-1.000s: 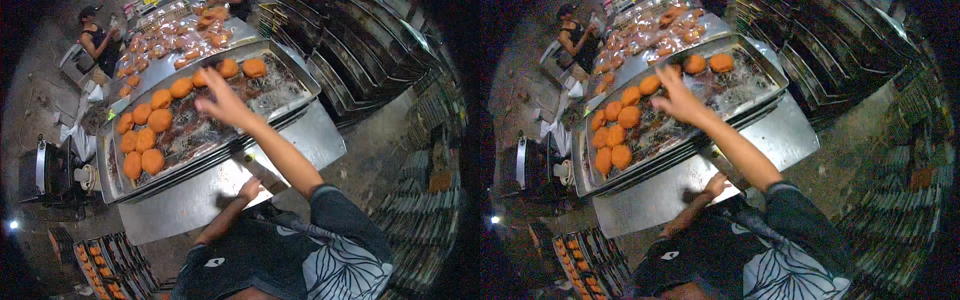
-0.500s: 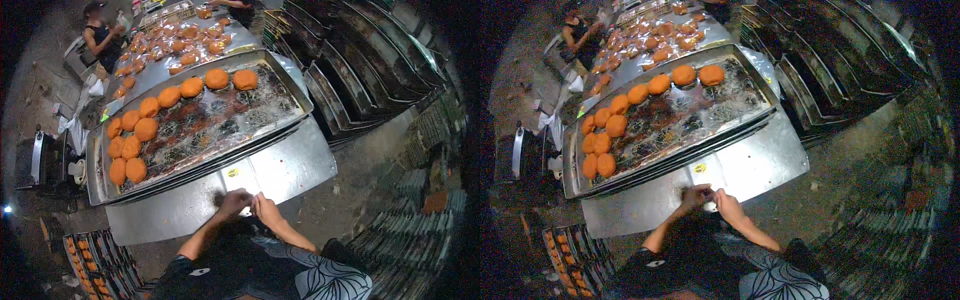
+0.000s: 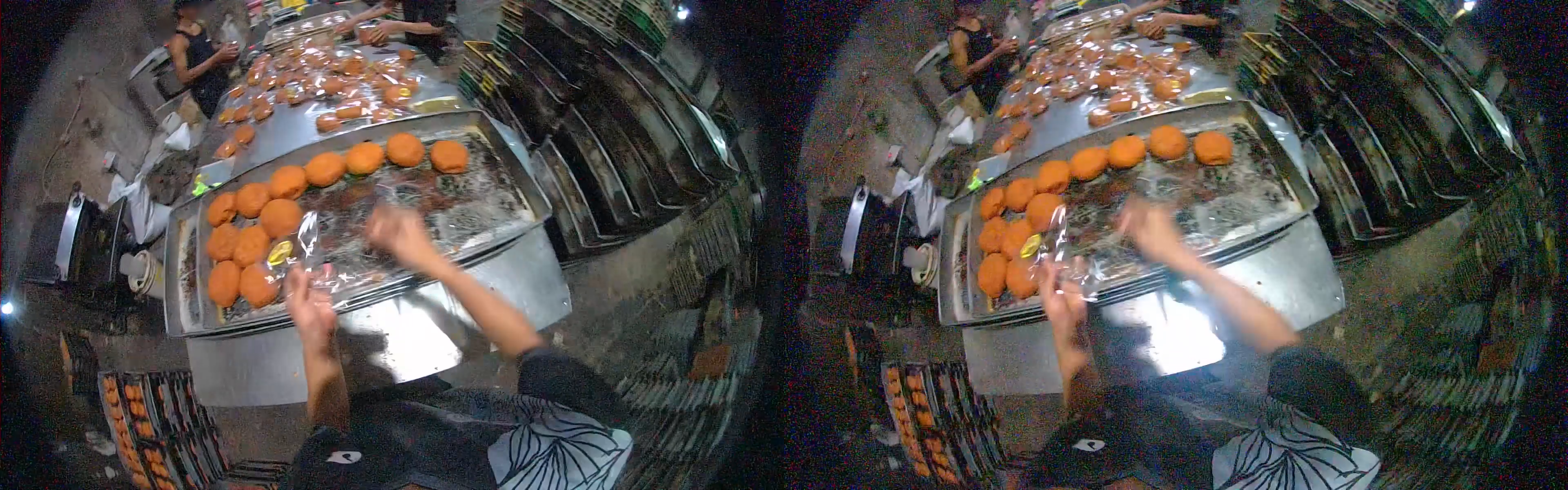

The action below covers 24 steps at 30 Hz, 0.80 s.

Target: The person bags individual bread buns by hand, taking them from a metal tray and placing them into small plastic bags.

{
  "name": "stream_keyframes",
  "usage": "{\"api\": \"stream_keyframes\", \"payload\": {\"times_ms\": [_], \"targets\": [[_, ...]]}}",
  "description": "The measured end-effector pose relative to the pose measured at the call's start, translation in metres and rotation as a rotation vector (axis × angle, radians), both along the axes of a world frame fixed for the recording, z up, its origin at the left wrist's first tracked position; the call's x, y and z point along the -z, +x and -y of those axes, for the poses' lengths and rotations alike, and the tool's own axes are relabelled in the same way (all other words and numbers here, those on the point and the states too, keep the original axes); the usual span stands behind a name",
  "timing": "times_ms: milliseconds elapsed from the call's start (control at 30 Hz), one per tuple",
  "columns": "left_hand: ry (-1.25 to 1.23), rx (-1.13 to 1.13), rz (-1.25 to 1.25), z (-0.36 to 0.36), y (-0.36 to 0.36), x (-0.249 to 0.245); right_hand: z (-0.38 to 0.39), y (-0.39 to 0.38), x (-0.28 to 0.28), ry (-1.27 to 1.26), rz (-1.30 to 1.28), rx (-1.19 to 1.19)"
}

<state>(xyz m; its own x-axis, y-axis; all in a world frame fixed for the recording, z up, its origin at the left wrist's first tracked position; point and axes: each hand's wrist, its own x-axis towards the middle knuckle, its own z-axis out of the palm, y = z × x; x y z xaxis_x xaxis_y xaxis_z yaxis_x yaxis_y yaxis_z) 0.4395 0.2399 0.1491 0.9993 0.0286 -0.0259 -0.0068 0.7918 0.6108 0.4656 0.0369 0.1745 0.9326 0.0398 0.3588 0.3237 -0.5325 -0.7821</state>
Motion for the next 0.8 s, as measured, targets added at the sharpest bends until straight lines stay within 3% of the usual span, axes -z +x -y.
{"api": "stream_keyframes", "payload": {"times_ms": [33,67,100,133,200,233,267,333,367,467,533,600,667,700,733,767,800], "targets": [[0.085,-0.139,0.0,-0.019,0.0,-0.004,0.015,0.048,0.001,-0.063,-0.012,0.363],[0.101,-0.151,0.004,-0.028,-0.004,-0.013,0.05,0.107,0.013,-0.171,-0.277,0.354],[0.088,-0.229,-0.068,-0.032,-0.012,-0.024,0.069,0.149,0.035,-0.56,0.027,0.644],[0.085,-0.304,-0.141,-0.04,-0.018,-0.029,0.097,0.203,0.079,-0.579,0.001,0.757],[0.161,-0.297,-0.123,-0.057,-0.03,-0.029,0.085,0.202,0.062,-0.47,-0.308,0.599],[0.13,-0.318,-0.076,-0.074,-0.029,-0.021,0.078,0.207,0.079,-0.58,-0.237,0.503],[0.101,-0.337,-0.048,-0.09,-0.034,-0.018,0.062,0.181,0.076,-0.566,-0.26,0.503],[0.07,-0.371,-0.081,-0.103,-0.03,-0.021,0.035,0.112,0.056,-0.841,-0.083,0.286],[0.042,-0.408,-0.1,-0.106,-0.027,-0.027,0.023,0.084,0.046,-0.837,-0.099,0.278],[0.03,-0.526,0.017,-0.092,-0.013,-0.03,0.001,0.001,0.032,-0.81,-0.364,0.269],[-0.14,-0.464,0.007,-0.084,-0.004,-0.021,-0.02,-0.036,0.023,-0.354,0.037,0.283],[-0.173,-0.409,0.017,-0.054,-0.012,-0.023,-0.066,-0.082,-0.009,-0.237,0.433,0.179],[-0.027,-0.173,0.211,-0.017,-0.031,-0.031,-0.085,-0.101,-0.025,-0.312,0.522,0.086],[0.125,-0.19,0.241,-0.007,-0.032,-0.027,-0.085,-0.104,-0.026,-0.327,0.515,0.117],[0.116,-0.162,0.237,-0.003,-0.036,-0.029,-0.084,-0.108,-0.025,-0.204,0.508,0.166],[0.055,0.046,0.207,-0.005,-0.038,-0.034,-0.082,-0.113,-0.023,-0.079,0.506,0.207],[-0.003,0.245,0.181,-0.007,-0.038,-0.037,-0.082,-0.125,-0.016,-0.121,0.537,0.172]]}}
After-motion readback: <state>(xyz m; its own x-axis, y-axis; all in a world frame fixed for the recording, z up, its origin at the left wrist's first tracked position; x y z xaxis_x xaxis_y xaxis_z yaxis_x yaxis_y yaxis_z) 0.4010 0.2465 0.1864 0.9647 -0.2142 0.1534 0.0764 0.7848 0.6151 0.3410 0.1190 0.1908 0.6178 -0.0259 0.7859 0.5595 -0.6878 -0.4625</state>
